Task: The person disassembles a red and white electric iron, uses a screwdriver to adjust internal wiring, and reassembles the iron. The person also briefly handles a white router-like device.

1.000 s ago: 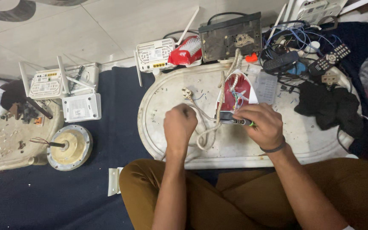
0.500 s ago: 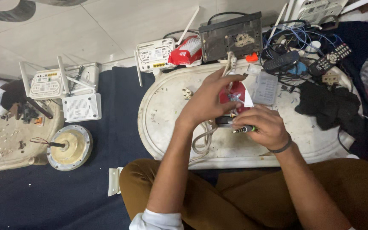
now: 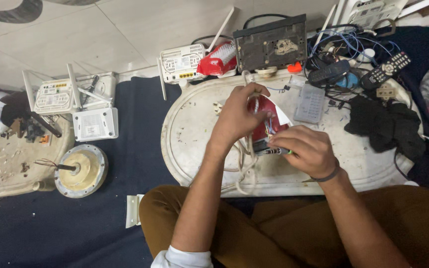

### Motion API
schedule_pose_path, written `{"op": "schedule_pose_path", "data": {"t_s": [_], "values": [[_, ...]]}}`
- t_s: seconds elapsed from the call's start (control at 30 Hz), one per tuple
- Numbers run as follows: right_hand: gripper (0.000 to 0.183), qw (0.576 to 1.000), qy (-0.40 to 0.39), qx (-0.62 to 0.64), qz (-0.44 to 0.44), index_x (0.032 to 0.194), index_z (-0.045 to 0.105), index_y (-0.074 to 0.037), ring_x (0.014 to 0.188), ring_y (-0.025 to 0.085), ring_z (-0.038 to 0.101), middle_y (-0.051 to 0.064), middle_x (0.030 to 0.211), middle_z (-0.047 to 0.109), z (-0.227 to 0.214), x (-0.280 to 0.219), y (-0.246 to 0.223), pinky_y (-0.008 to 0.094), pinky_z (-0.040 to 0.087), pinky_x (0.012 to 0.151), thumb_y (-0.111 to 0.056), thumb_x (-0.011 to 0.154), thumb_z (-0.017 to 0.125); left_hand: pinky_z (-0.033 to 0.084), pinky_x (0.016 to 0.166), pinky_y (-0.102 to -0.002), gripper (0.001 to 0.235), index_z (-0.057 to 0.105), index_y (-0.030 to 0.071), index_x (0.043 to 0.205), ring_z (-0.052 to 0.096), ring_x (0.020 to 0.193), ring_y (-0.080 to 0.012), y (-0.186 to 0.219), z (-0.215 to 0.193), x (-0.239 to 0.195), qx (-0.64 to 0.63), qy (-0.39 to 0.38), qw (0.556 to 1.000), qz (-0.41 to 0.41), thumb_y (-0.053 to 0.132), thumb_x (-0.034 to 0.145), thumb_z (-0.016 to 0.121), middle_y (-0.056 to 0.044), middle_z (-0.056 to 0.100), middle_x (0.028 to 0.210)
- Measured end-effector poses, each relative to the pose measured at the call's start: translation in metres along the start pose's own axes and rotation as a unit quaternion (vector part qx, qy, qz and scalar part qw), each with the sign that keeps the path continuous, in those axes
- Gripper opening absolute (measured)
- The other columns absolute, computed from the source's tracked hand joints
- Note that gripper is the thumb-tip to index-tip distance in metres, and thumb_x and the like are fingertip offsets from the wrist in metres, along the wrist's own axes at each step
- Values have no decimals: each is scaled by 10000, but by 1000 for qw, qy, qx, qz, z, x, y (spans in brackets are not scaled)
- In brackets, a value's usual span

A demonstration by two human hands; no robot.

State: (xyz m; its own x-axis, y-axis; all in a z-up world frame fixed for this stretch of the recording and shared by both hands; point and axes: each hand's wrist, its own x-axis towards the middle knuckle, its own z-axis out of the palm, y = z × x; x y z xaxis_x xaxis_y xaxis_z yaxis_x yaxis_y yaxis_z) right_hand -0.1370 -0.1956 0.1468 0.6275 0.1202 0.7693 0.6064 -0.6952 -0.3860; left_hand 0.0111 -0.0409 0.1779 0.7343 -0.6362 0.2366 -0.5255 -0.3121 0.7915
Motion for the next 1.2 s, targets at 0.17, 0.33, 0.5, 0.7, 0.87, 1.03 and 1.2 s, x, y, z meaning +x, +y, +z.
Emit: {"op": "schedule_pose_path", "data": {"t_s": [0.17,0.33,0.5,0.7,0.87,1.03,1.2], "values": [[354,995,57,-73,48,1063,748,-25,939,253,761,103,1065,765,4,-3,-10,351,623,805,95,731,743,567,850,-383,512,688,146,1133,698,944,-299,8,-4,-2,34,10,999,-39,223,676,904,-144,663,1071],[274,976,124,-93,154,1133,728,-15,979,262,778,138,1101,763,20,-4,-24,324,624,809,21,872,801,568,831,-390,527,687,160,1116,710,898,-280,18,-10,-1,81,-5,992,-92,280,656,914,-131,665,1048],[234,951,142,-102,254,1082,749,-9,862,243,766,152,993,763,31,-1,-29,313,579,722,-35,869,842,571,832,-391,520,691,163,1109,715,884,-283,18,-13,-3,95,-6,991,-93,298,656,908,-136,671,1035],[227,943,162,-96,276,1069,756,-5,817,211,764,153,963,765,36,0,-29,296,566,689,-85,890,871,567,806,-366,541,627,97,1191,705,873,-256,0,-9,-4,4,-57,997,-57,244,726,862,-122,720,1058],[226,939,183,-92,275,1085,747,7,850,207,767,154,992,767,39,-4,-24,295,576,724,-55,901,862,551,850,-332,562,597,69,1221,682,951,-208,-14,-10,-5,-118,-96,988,-8,130,709,820,-109,698,1070],[213,941,182,-92,271,1086,745,12,886,213,769,160,1012,768,37,-9,-19,296,580,757,-42,910,853,550,856,-330,542,620,79,1187,707,940,-218,-13,-7,-5,-97,-87,991,-30,125,690,832,-108,729,1032],[220,935,185,-102,285,1075,751,18,844,207,760,170,971,764,38,-12,-13,302,568,729,-51,898,864,546,852,-330,533,643,108,1156,730,936,-229,-3,-7,-3,-54,-62,995,-57,162,663,841,-96,756,1020]]}}
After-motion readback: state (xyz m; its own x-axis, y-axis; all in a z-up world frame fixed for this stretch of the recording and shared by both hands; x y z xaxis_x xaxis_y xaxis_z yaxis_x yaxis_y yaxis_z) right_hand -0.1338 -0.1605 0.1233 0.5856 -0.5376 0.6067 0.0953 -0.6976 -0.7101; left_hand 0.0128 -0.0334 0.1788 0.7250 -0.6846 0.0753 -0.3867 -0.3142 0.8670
